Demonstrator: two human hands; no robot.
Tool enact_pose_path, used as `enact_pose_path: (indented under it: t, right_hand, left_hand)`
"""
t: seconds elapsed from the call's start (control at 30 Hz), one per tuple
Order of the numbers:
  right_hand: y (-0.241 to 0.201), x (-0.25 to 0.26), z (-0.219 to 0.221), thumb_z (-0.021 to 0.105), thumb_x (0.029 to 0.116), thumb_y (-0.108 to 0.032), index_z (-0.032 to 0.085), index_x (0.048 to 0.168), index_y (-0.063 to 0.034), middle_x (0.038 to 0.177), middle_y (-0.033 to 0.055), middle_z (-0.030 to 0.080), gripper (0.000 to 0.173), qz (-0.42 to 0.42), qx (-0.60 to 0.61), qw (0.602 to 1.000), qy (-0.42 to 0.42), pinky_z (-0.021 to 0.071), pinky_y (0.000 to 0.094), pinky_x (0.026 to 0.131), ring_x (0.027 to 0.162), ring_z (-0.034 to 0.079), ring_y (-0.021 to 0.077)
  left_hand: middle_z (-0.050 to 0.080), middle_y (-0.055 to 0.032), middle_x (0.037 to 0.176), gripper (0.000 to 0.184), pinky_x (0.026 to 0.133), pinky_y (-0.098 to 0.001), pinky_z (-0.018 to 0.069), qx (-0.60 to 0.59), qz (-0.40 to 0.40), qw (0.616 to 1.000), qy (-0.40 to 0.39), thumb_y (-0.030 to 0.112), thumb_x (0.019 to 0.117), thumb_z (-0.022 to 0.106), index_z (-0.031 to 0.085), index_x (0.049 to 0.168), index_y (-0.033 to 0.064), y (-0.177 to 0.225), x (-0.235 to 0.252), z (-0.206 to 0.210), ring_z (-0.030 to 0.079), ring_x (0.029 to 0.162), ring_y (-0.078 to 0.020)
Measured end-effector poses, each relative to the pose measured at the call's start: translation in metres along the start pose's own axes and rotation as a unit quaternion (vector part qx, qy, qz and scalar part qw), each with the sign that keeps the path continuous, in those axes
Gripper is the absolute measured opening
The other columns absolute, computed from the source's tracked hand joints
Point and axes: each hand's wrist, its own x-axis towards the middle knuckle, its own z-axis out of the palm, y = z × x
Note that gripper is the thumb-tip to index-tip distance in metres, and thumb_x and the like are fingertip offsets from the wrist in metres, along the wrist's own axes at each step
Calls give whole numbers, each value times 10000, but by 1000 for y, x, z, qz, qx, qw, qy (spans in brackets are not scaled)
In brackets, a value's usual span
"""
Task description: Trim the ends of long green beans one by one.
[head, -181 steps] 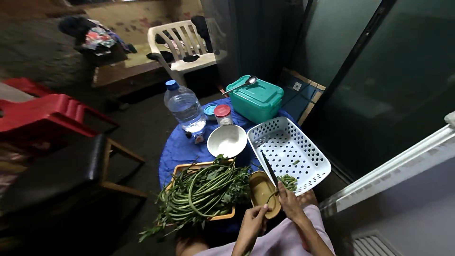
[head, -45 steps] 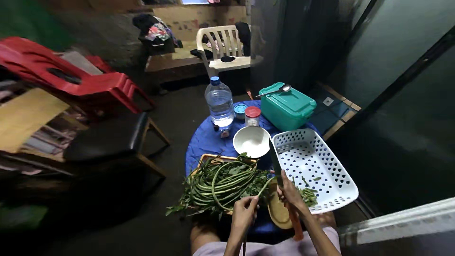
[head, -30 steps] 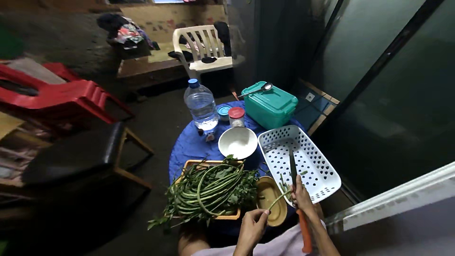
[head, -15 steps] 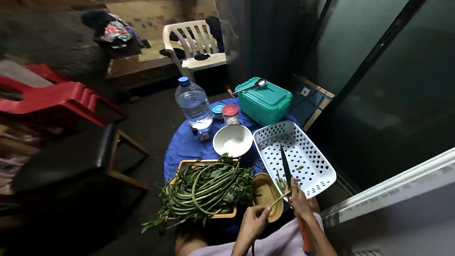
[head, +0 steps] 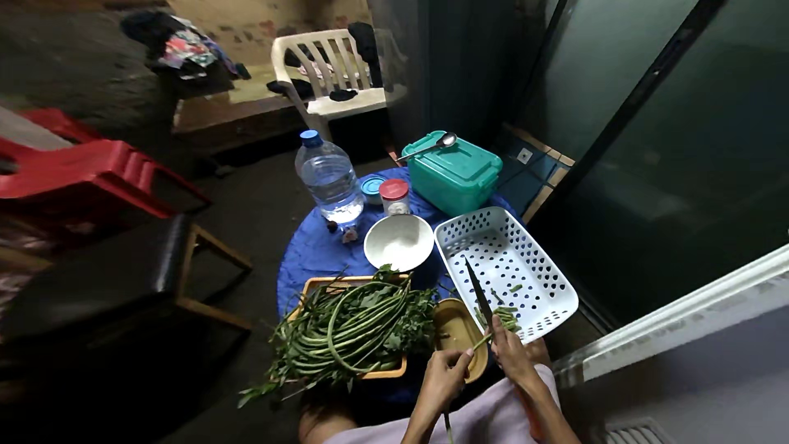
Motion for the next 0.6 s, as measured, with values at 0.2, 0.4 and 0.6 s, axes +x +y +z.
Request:
enact_pose_path:
  t: [0.2,0.4,0.6]
  right_hand:
    - [-1,7,-6,167,1108,-500,652,968,-10,663,42,513,704,22,-4,999,39,464,373,589,569,494,161]
    - [-2,10,-15,136,1102,-522,604,1257,5,747,107,564,723,84,6,994,66,496,426,625,613,536,225]
    - [-1,-8,-14,158,1097,-522,571,1368,-91,598,-36,461,656,30,108,992,-58,424,290,464,461,426,94]
  left_hand:
    - [616,25,658,245,518,-237,474,29,8,999,13,240,1042,594,749,1008,53,-8,-19,-7,527,503,-50]
    - [652,-9,709,273,575,-286,514,97,12,994,55,263,1049,576,759,1014,64,-5,-22,-9,573,546,-88]
    - [656,-12,733,284,602,-290,514,97,13,995,25,270,1055,569,754,1032,56,3,-2,-10,582,582,-92]
